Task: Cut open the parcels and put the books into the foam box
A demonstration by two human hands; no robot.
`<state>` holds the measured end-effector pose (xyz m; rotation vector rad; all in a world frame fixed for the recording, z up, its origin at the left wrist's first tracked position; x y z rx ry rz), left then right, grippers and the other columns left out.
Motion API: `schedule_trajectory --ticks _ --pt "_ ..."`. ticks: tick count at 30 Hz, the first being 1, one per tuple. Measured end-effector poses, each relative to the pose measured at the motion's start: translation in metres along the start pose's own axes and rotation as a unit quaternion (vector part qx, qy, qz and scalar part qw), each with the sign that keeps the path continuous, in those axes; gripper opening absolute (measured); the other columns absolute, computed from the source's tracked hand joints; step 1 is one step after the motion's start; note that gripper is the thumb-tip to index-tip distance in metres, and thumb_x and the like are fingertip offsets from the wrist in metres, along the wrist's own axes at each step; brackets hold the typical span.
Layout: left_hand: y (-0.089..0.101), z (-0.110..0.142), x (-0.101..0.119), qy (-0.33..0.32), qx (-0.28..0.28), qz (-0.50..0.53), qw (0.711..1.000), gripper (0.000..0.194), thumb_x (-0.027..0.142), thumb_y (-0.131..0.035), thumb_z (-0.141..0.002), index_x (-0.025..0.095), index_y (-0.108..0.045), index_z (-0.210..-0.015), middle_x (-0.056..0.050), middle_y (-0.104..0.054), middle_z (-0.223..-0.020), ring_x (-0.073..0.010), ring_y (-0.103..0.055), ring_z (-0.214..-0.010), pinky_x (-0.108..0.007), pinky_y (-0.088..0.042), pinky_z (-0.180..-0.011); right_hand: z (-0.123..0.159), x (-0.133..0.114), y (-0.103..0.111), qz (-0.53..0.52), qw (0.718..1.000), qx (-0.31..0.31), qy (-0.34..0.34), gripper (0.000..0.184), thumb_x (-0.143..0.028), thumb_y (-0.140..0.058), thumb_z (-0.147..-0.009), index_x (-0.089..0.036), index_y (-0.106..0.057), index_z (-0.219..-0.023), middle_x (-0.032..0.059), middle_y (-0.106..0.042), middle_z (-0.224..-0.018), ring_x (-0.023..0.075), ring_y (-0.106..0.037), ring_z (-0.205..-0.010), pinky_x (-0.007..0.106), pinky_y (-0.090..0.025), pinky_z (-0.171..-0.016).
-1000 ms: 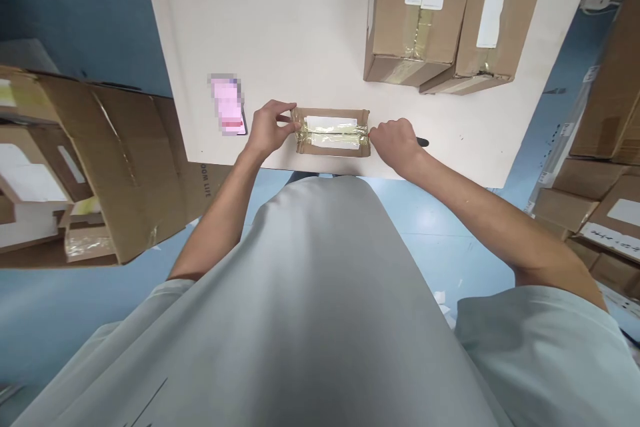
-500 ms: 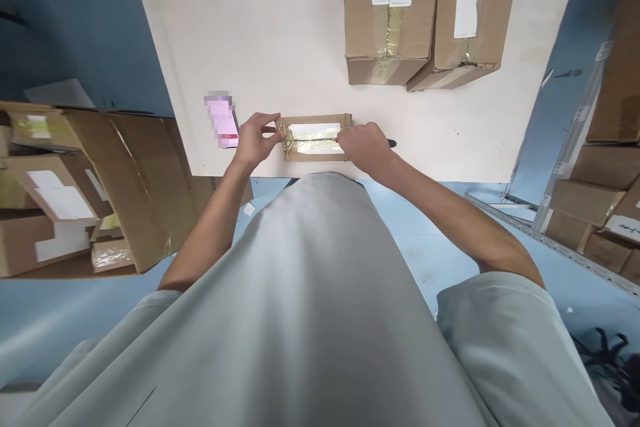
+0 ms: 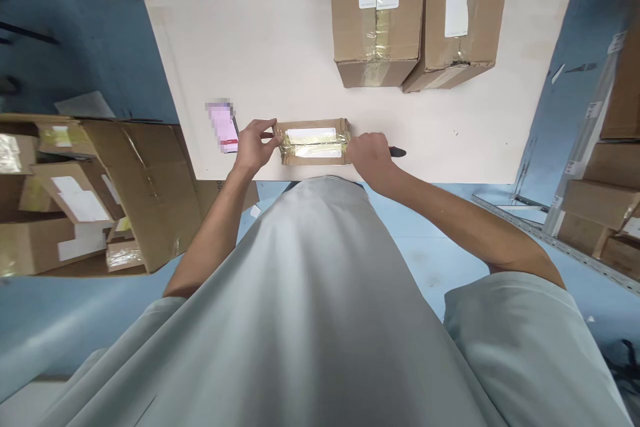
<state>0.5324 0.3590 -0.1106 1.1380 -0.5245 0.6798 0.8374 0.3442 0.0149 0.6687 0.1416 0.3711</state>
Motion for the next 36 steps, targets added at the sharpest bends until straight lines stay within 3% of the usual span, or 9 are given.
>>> schedule_trajectory --ticks 6,11,15,17,19,22,26,30,36 --pt "0.000 -0.002 -0.001 -0.004 0.005 -0.025 1.000 0.045 0.037 -0.080 -0.097 0.024 -0.077 -0.140 -0.013 -0.073 -0.136 -0.0272 -0.080 -0.108 -0.042 -0.069 -0.104 -0.006 0.007 -0.009 -0.005 0.998 0.041 0.054 0.048 -0.006 -0.040 -0.107 -0.013 -0.074 -0.141 0.0232 -0.079 -0.124 0.0328 -0.072 -0.112 0.039 -0.041 -0.086" --pt "0.001 0.005 0.003 0.004 0.019 -0.062 0.998 0.051 0.035 -0.077 -0.097 0.025 -0.072 -0.148 -0.017 -0.072 -0.139 -0.0334 -0.079 -0.116 -0.052 -0.065 -0.112 0.022 0.037 -0.022 -0.074 0.994 0.082 -0.004 0.050 -0.018 -0.039 -0.115 -0.022 -0.063 -0.159 0.0202 -0.079 -0.125 0.0312 -0.072 -0.108 0.037 -0.039 -0.084" --pt "-0.010 0.016 0.049 -0.076 0.036 -0.096 0.992 0.059 0.038 -0.074 -0.102 0.030 -0.063 -0.160 -0.018 -0.061 -0.164 -0.0412 -0.055 -0.158 -0.064 -0.048 -0.132 0.036 0.035 -0.041 -0.189 0.974 0.106 -0.059 0.053 -0.026 -0.030 -0.120 -0.025 -0.051 -0.169 0.0177 -0.081 -0.129 0.0313 -0.075 -0.106 0.035 -0.043 -0.082" --pt "-0.028 0.020 0.081 -0.141 -0.011 -0.109 0.984 0.057 0.039 -0.073 -0.105 0.031 -0.062 -0.160 -0.015 -0.057 -0.171 -0.0410 -0.043 -0.168 -0.067 -0.040 -0.137 0.034 0.022 -0.052 -0.239 0.963 0.097 -0.077 0.054 -0.027 -0.032 -0.120 -0.021 -0.047 -0.172 0.0176 -0.082 -0.128 0.0324 -0.076 -0.107 0.036 -0.046 -0.084" --pt "-0.052 0.021 0.108 -0.196 -0.073 -0.123 0.970 0.050 0.039 -0.070 -0.107 0.032 -0.065 -0.157 -0.013 -0.058 -0.171 -0.0404 -0.041 -0.170 -0.067 -0.037 -0.139 0.030 0.007 -0.059 -0.275 0.953 0.086 -0.093 0.055 -0.029 -0.033 -0.121 -0.017 -0.044 -0.174 0.0182 -0.083 -0.125 0.0334 -0.078 -0.107 0.036 -0.049 -0.086" --pt "-0.082 0.019 0.127 -0.248 -0.130 -0.148 0.949 0.046 0.034 -0.065 -0.111 0.027 -0.066 -0.156 -0.015 -0.059 -0.171 -0.0390 -0.044 -0.169 -0.064 -0.038 -0.141 0.024 -0.012 -0.062 -0.310 0.941 0.076 -0.109 0.056 -0.034 -0.032 -0.123 -0.017 -0.043 -0.175 0.0182 -0.085 -0.123 0.0335 -0.079 -0.109 0.037 -0.053 -0.090" --pt "-0.098 0.013 0.118 -0.271 -0.128 -0.186 0.936 0.043 0.034 -0.053 -0.116 0.021 -0.064 -0.156 -0.018 -0.061 -0.169 -0.0362 -0.049 -0.167 -0.060 -0.043 -0.140 0.018 -0.022 -0.059 -0.332 0.931 0.067 -0.133 0.055 -0.033 -0.029 -0.124 -0.017 -0.042 -0.175 0.0187 -0.085 -0.122 0.0321 -0.081 -0.111 0.037 -0.055 -0.095" --pt "-0.098 0.012 0.105 -0.286 -0.101 -0.181 0.936 0.044 0.045 -0.046 -0.119 0.026 -0.066 -0.154 -0.013 -0.067 -0.164 -0.0334 -0.053 -0.165 -0.057 -0.047 -0.138 0.012 -0.025 -0.055 -0.335 0.928 0.072 -0.147 0.056 -0.035 -0.027 -0.124 -0.015 -0.043 -0.174 0.0210 -0.084 -0.121 0.0332 -0.081 -0.112 0.040 -0.057 -0.096" --pt "-0.104 0.014 0.095 -0.277 -0.106 -0.147 0.944 0.052 0.050 -0.039 -0.121 0.023 -0.064 -0.158 -0.014 -0.062 -0.170 -0.0318 -0.047 -0.169 -0.056 -0.042 -0.141 -0.004 -0.024 -0.045 -0.332 0.927 0.088 -0.150 0.050 -0.031 -0.030 -0.124 -0.012 -0.055 -0.163 0.0227 -0.083 -0.123 0.0321 -0.080 -0.116 0.038 -0.058 -0.098"
Point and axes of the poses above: each hand's wrist, its own z-axis away from the middle knuckle, its own y-axis out of the back of the hand, x = y × z, the point moved 4 cm from there along -z, towards the middle knuckle
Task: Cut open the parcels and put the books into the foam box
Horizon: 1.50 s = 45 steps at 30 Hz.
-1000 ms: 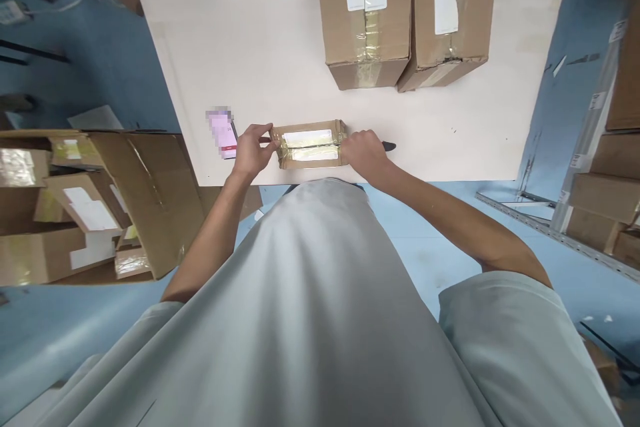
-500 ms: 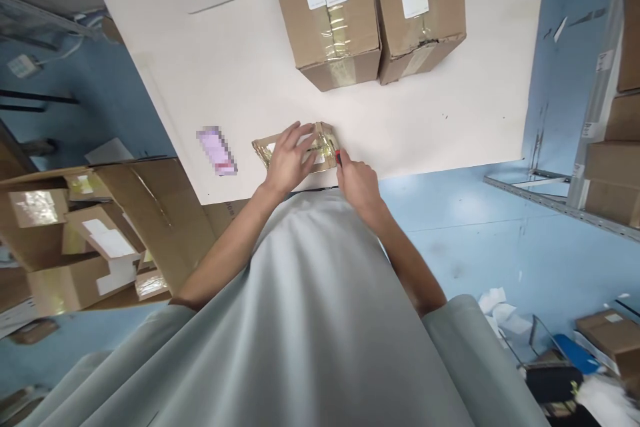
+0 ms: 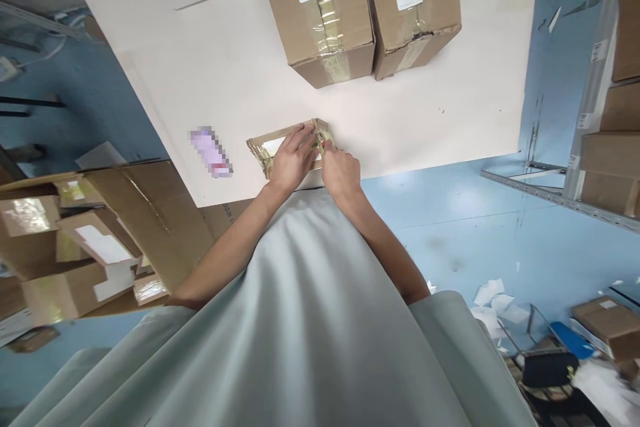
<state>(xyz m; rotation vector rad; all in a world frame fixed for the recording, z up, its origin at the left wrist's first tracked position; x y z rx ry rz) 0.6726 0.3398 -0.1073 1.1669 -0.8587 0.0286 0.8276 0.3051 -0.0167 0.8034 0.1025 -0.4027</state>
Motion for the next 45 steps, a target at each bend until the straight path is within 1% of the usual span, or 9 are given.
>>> schedule_trajectory --ticks 3,9,14,18,20,23,33,40,45 --pt "-0.004 0.005 -0.001 0.012 -0.013 0.011 1.000 0.051 0.046 -0.038 -0.121 0.020 -0.064 -0.157 -0.014 -0.060 -0.173 -0.0315 -0.044 -0.171 -0.057 -0.040 -0.143 -0.004 -0.001 0.002 0.004 1.000 0.001 0.003 0.046 -0.027 -0.035 -0.122 -0.013 -0.057 -0.161 0.0223 -0.082 -0.124 0.0314 -0.079 -0.118 0.038 -0.058 -0.099" --pt "-0.005 0.008 -0.001 0.019 -0.017 -0.001 1.000 0.053 0.044 -0.042 -0.121 0.014 -0.059 -0.161 -0.018 -0.054 -0.177 -0.0313 -0.039 -0.174 -0.054 -0.037 -0.145 0.011 0.003 -0.003 0.010 0.999 -0.021 -0.036 0.045 -0.021 -0.035 -0.120 -0.012 -0.064 -0.153 0.0230 -0.083 -0.121 0.0315 -0.081 -0.115 0.037 -0.059 -0.096" --pt "-0.004 0.010 0.003 0.018 -0.024 -0.030 0.999 0.040 0.036 -0.042 -0.122 0.017 -0.071 -0.144 -0.016 -0.053 -0.178 -0.0307 -0.038 -0.174 -0.051 -0.038 -0.144 0.011 0.001 -0.002 0.013 0.999 -0.012 -0.038 0.042 -0.019 -0.037 -0.120 -0.013 -0.065 -0.151 0.0236 -0.081 -0.127 0.0307 -0.080 -0.118 0.036 -0.060 -0.096" --pt "-0.007 0.016 0.011 0.015 -0.042 -0.042 0.998 0.032 0.027 -0.046 -0.120 0.020 -0.076 -0.127 -0.013 -0.055 -0.177 -0.0324 -0.037 -0.174 -0.060 -0.034 -0.145 0.021 0.004 -0.002 0.010 0.998 -0.036 -0.054 0.042 -0.012 -0.038 -0.117 -0.013 -0.071 -0.143 0.0230 -0.082 -0.126 0.0295 -0.081 -0.118 0.034 -0.060 -0.095" --pt "-0.010 0.017 0.013 0.012 -0.050 -0.048 0.997 0.032 0.024 -0.045 -0.120 0.020 -0.077 -0.120 -0.013 -0.056 -0.176 -0.0335 -0.038 -0.173 -0.063 -0.032 -0.145 0.025 0.006 -0.004 0.007 0.997 -0.042 -0.061 0.042 -0.010 -0.038 -0.116 -0.013 -0.071 -0.142 0.0226 -0.082 -0.125 0.0295 -0.081 -0.119 0.033 -0.060 -0.095" --pt "-0.013 0.018 0.014 0.015 -0.047 -0.053 0.997 0.036 0.022 -0.042 -0.120 0.020 -0.078 -0.114 -0.011 -0.057 -0.175 -0.0325 -0.040 -0.173 -0.062 -0.033 -0.145 0.028 0.009 -0.005 -0.004 0.997 -0.035 -0.062 0.039 -0.014 -0.042 -0.117 -0.013 -0.071 -0.143 0.0230 -0.082 -0.128 0.0308 -0.081 -0.121 0.034 -0.061 -0.095" --pt "-0.017 0.018 0.016 0.019 -0.031 -0.045 0.998 0.042 0.025 -0.034 -0.120 0.021 -0.076 -0.119 -0.012 -0.063 -0.170 -0.0276 -0.041 -0.172 -0.055 -0.031 -0.147 0.028 0.004 -0.011 -0.027 0.995 -0.044 -0.084 0.038 -0.010 -0.044 -0.115 -0.013 -0.073 -0.140 0.0220 -0.081 -0.130 0.0294 -0.081 -0.120 0.033 -0.061 -0.095" --pt "-0.017 0.019 0.018 0.026 -0.025 -0.007 0.999 0.040 0.025 -0.034 -0.119 0.021 -0.074 -0.123 -0.015 -0.065 -0.167 -0.0311 -0.041 -0.173 -0.064 -0.030 -0.146 0.046 0.012 -0.016 -0.035 0.995 -0.049 -0.083 0.041 -0.020 -0.038 -0.118 -0.013 -0.068 -0.146 0.0218 -0.083 -0.123 0.0313 -0.081 -0.113 0.036 -0.060 -0.090" --pt "-0.015 0.020 0.020 0.033 -0.025 -0.004 0.999 0.041 0.026 -0.031 -0.119 0.020 -0.071 -0.121 -0.016 -0.068 -0.162 -0.0299 -0.043 -0.172 -0.062 -0.031 -0.146 0.058 0.017 -0.020 -0.032 0.993 -0.074 -0.082 0.039 -0.023 -0.039 -0.118 -0.015 -0.070 -0.140 0.0215 -0.083 -0.123 0.0307 -0.081 -0.109 0.035 -0.058 -0.087"
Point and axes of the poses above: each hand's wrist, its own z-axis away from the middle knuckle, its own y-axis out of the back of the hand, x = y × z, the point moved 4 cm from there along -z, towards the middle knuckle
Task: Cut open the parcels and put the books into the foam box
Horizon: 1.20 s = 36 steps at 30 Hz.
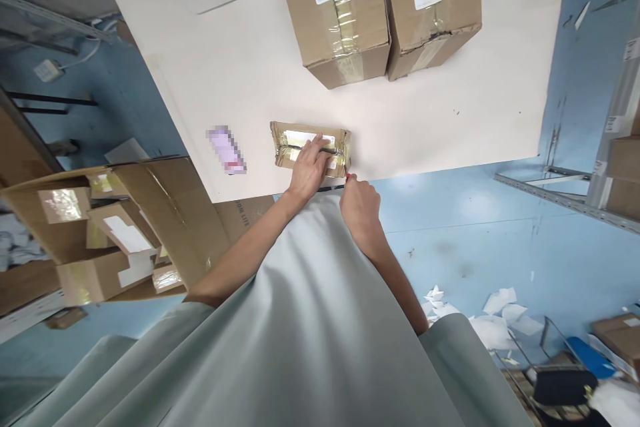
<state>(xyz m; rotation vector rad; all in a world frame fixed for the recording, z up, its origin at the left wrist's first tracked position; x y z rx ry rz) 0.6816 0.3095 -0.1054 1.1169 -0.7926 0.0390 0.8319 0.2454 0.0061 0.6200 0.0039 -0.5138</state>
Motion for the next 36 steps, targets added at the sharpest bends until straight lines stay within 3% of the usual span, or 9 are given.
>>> schedule_trajectory --ticks 8,17,21,24,27,29,32,36 --pt "-0.002 0.004 -0.001 -0.005 0.009 -0.015 1.000 0.040 0.028 -0.029 -0.121 0.022 -0.068 -0.118 -0.015 -0.068 -0.160 -0.0272 -0.042 -0.173 -0.060 -0.032 -0.146 0.008 -0.001 0.008 0.000 1.000 0.004 0.007 0.038 -0.025 -0.039 -0.121 -0.014 -0.068 -0.143 0.0199 -0.084 -0.117 0.0310 -0.082 -0.105 0.036 -0.056 -0.086" --pt "0.003 0.005 0.001 -0.013 -0.016 -0.008 1.000 0.037 0.021 -0.029 -0.120 0.022 -0.066 -0.120 -0.016 -0.066 -0.162 -0.0268 -0.040 -0.173 -0.059 -0.031 -0.146 -0.019 -0.005 0.001 0.000 1.000 0.023 -0.004 0.041 -0.022 -0.039 -0.120 -0.011 -0.069 -0.144 0.0220 -0.083 -0.122 0.0314 -0.081 -0.110 0.035 -0.058 -0.085" --pt "0.012 0.011 0.003 -0.018 -0.022 -0.001 1.000 0.036 0.026 -0.032 -0.121 0.021 -0.067 -0.128 -0.017 -0.069 -0.157 -0.0285 -0.050 -0.167 -0.060 -0.031 -0.145 -0.012 0.012 0.003 -0.009 0.999 0.029 0.025 0.040 -0.031 -0.044 -0.120 -0.019 -0.072 -0.146 0.0166 -0.085 -0.121 0.0319 -0.080 -0.111 0.035 -0.056 -0.086" --pt "0.019 0.018 0.005 -0.017 -0.016 -0.013 1.000 0.039 0.029 -0.035 -0.121 0.022 -0.067 -0.141 -0.016 -0.072 -0.153 -0.0293 -0.059 -0.160 -0.057 -0.041 -0.141 -0.012 0.029 0.004 -0.034 0.997 0.057 0.039 0.041 -0.040 -0.046 -0.121 -0.026 -0.075 -0.146 0.0125 -0.087 -0.119 0.0319 -0.080 -0.109 0.034 -0.054 -0.086" --pt "0.024 0.023 0.007 -0.003 -0.021 -0.036 0.999 0.049 0.026 -0.039 -0.119 0.022 -0.055 -0.165 -0.019 -0.067 -0.159 -0.0310 -0.065 -0.153 -0.050 -0.058 -0.125 -0.029 0.041 0.002 -0.054 0.993 0.104 0.030 0.044 -0.043 -0.044 -0.121 -0.025 -0.075 -0.147 0.0131 -0.087 -0.119 0.0320 -0.079 -0.107 0.033 -0.052 -0.086" --pt "0.027 0.023 0.008 0.000 -0.029 -0.046 0.999 0.056 0.025 -0.043 -0.118 0.021 -0.045 -0.174 -0.020 -0.066 -0.160 -0.0323 -0.068 -0.147 -0.049 -0.060 -0.120 -0.044 0.045 0.000 -0.062 0.989 0.130 0.025 0.046 -0.043 -0.044 -0.120 -0.022 -0.073 -0.149 0.0146 -0.087 -0.121 0.0329 -0.079 -0.108 0.033 -0.052 -0.087" --pt "0.031 0.022 0.007 -0.012 -0.038 -0.053 0.998 0.060 0.032 -0.056 -0.114 0.018 -0.048 -0.171 -0.023 -0.066 -0.159 -0.0383 -0.065 -0.147 -0.057 -0.054 -0.124 -0.060 0.053 -0.001 -0.084 0.982 0.164 0.034 0.048 -0.047 -0.045 -0.120 -0.020 -0.074 -0.146 0.0154 -0.086 -0.120 0.0326 -0.079 -0.108 0.033 -0.052 -0.087" --pt "0.033 0.023 0.001 -0.007 -0.045 -0.063 0.997 0.065 0.028 -0.068 -0.104 0.015 -0.052 -0.166 -0.025 -0.066 -0.154 -0.0428 -0.064 -0.140 -0.062 -0.055 -0.119 -0.063 0.067 0.007 -0.179 0.964 0.162 0.109 0.060 -0.062 -0.035 -0.120 -0.020 -0.078 -0.129 0.0093 -0.085 -0.101 0.0246 -0.079 -0.088 0.028 -0.054 -0.080"
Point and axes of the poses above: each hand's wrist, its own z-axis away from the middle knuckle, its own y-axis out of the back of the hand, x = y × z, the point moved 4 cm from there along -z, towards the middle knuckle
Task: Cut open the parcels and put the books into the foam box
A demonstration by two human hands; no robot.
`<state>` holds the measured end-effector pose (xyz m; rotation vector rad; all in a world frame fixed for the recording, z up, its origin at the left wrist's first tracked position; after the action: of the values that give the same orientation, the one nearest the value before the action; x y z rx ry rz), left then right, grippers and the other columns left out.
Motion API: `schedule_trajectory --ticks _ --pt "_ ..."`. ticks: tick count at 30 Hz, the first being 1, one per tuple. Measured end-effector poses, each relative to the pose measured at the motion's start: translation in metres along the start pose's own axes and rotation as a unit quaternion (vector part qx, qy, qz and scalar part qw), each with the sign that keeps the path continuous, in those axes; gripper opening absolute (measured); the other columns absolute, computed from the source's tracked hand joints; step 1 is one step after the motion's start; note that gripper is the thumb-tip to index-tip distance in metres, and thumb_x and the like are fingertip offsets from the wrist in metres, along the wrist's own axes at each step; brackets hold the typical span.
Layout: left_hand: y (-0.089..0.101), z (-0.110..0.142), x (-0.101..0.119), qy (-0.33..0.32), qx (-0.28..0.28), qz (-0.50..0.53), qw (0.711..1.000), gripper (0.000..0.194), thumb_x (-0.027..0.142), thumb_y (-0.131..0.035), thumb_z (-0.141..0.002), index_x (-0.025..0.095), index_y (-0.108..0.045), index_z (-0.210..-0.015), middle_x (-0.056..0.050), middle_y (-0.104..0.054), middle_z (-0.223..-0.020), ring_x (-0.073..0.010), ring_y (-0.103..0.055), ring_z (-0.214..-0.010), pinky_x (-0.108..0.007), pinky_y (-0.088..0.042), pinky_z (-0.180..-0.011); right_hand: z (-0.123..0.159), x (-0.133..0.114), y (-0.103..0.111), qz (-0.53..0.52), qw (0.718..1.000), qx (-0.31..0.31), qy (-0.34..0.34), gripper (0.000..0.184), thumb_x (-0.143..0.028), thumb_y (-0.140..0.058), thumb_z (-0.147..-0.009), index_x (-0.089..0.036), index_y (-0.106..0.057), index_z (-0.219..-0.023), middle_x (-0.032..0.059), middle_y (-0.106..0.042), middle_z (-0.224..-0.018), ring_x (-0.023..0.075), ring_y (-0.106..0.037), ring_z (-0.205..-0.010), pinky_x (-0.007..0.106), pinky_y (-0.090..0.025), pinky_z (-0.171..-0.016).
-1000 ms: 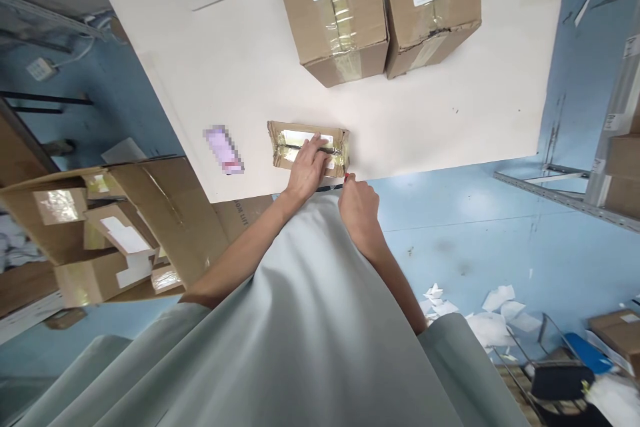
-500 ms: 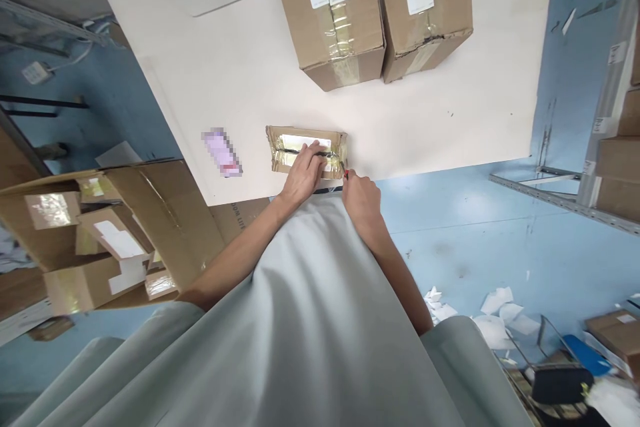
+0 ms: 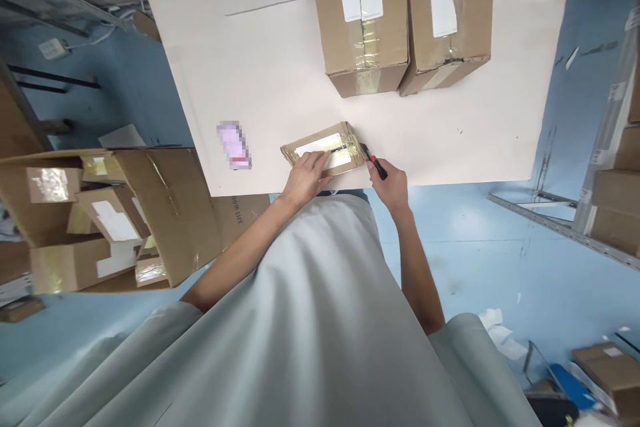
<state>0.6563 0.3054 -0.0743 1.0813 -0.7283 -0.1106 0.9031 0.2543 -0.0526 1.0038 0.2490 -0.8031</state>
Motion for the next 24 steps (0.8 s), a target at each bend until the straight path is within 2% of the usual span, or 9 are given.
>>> schedule_trajectory --ticks 2,5,7,9,11,14,17,20,24 --pt "0.000 0.001 -0.003 0.001 0.003 -0.003 1.000 0.068 0.022 -0.072 -0.098 0.015 -0.052 -0.164 -0.025 -0.066 -0.151 -0.0432 -0.064 -0.137 -0.062 -0.056 -0.116 -0.006 0.008 0.008 0.003 1.000 0.022 -0.010 0.060 -0.061 -0.034 -0.120 -0.019 -0.077 -0.128 0.0100 -0.084 -0.101 0.0247 -0.077 -0.087 0.029 -0.054 -0.080" --pt "0.003 0.002 -0.006 -0.003 0.006 -0.012 1.000 0.072 0.016 -0.073 -0.091 0.013 -0.053 -0.160 -0.024 -0.065 -0.147 -0.0440 -0.062 -0.135 -0.062 -0.056 -0.114 -0.025 0.021 0.013 0.093 0.992 0.065 -0.064 0.048 -0.043 -0.041 -0.117 -0.015 -0.073 -0.141 0.0181 -0.082 -0.119 0.0311 -0.076 -0.103 0.036 -0.055 -0.089" --pt "0.007 0.003 -0.009 -0.003 0.003 -0.025 1.000 0.064 0.011 -0.068 -0.091 0.013 -0.057 -0.154 -0.024 -0.065 -0.143 -0.0436 -0.062 -0.132 -0.060 -0.056 -0.111 -0.040 0.025 0.010 0.129 0.986 0.054 -0.087 0.051 -0.034 -0.048 -0.111 -0.011 -0.066 -0.153 0.0239 -0.078 -0.133 0.0345 -0.074 -0.111 0.040 -0.056 -0.093" --pt "0.012 0.005 -0.013 0.002 -0.001 -0.034 0.999 0.052 0.007 -0.060 -0.093 0.014 -0.062 -0.145 -0.024 -0.066 -0.139 -0.0427 -0.063 -0.128 -0.059 -0.057 -0.107 -0.051 0.021 0.006 0.142 0.986 0.034 -0.082 0.056 -0.028 -0.050 -0.108 -0.009 -0.062 -0.158 0.0274 -0.073 -0.142 0.0353 -0.074 -0.114 0.043 -0.057 -0.096" --pt "0.017 0.009 -0.019 0.009 -0.003 -0.038 0.999 0.046 0.005 -0.054 -0.094 0.016 -0.065 -0.137 -0.022 -0.066 -0.137 -0.0414 -0.063 -0.125 -0.058 -0.058 -0.104 -0.055 0.002 0.004 0.142 0.989 0.038 -0.027 0.054 -0.026 -0.047 -0.108 -0.009 -0.063 -0.158 0.0276 -0.068 -0.150 0.0348 -0.072 -0.123 0.045 -0.058 -0.102" --pt "0.024 0.014 -0.027 0.018 0.011 -0.038 0.999 0.045 0.003 -0.048 -0.097 0.019 -0.067 -0.135 -0.020 -0.066 -0.137 -0.0384 -0.063 -0.124 -0.055 -0.058 -0.104 -0.051 -0.048 0.000 0.140 0.980 0.043 0.133 0.051 -0.027 -0.040 -0.115 -0.015 -0.066 -0.158 0.0204 -0.063 -0.164 0.0297 -0.063 -0.145 0.044 -0.053 -0.118" --pt "0.029 0.016 -0.030 0.005 0.033 -0.034 0.999 0.044 0.002 -0.046 -0.100 0.021 -0.069 -0.133 -0.018 -0.068 -0.138 -0.0373 -0.062 -0.128 -0.054 -0.056 -0.109 -0.048 -0.094 -0.017 0.186 0.951 -0.035 0.246 0.050 -0.028 -0.038 -0.119 -0.020 -0.068 -0.158 0.0128 -0.060 -0.172 0.0262 -0.056 -0.153 0.042 -0.048 -0.125" --pt "0.029 0.015 -0.030 -0.004 0.028 -0.057 0.998 0.042 -0.001 -0.044 -0.101 0.018 -0.070 -0.128 -0.020 -0.070 -0.129 -0.0381 -0.064 -0.126 -0.054 -0.055 -0.105 -0.053 -0.117 -0.033 0.270 0.918 -0.096 0.273 0.052 -0.024 -0.036 -0.119 -0.012 -0.065 -0.161 0.0154 -0.055 -0.177 0.0295 -0.056 -0.151 0.043 -0.047 -0.125" --pt "0.025 0.017 -0.027 -0.010 0.019 -0.090 0.996 0.041 -0.002 -0.038 -0.104 0.016 -0.070 -0.122 -0.019 -0.071 -0.120 -0.0363 -0.067 -0.113 -0.050 -0.053 -0.094 -0.061 -0.123 -0.040 0.367 0.886 -0.110 0.263 0.054 -0.027 -0.042 -0.118 -0.007 -0.059 -0.166 0.0206 -0.046 -0.182 0.0341 -0.065 -0.139 0.046 -0.056 -0.114"
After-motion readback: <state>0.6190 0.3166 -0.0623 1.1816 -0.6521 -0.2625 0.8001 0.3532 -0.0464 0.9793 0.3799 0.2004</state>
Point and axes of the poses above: each hand's wrist, its own z-axis away from the middle knuckle, its own y-axis out of the back of the hand, x = y × z, the point moved 4 cm from there along -z, towards the middle knuckle
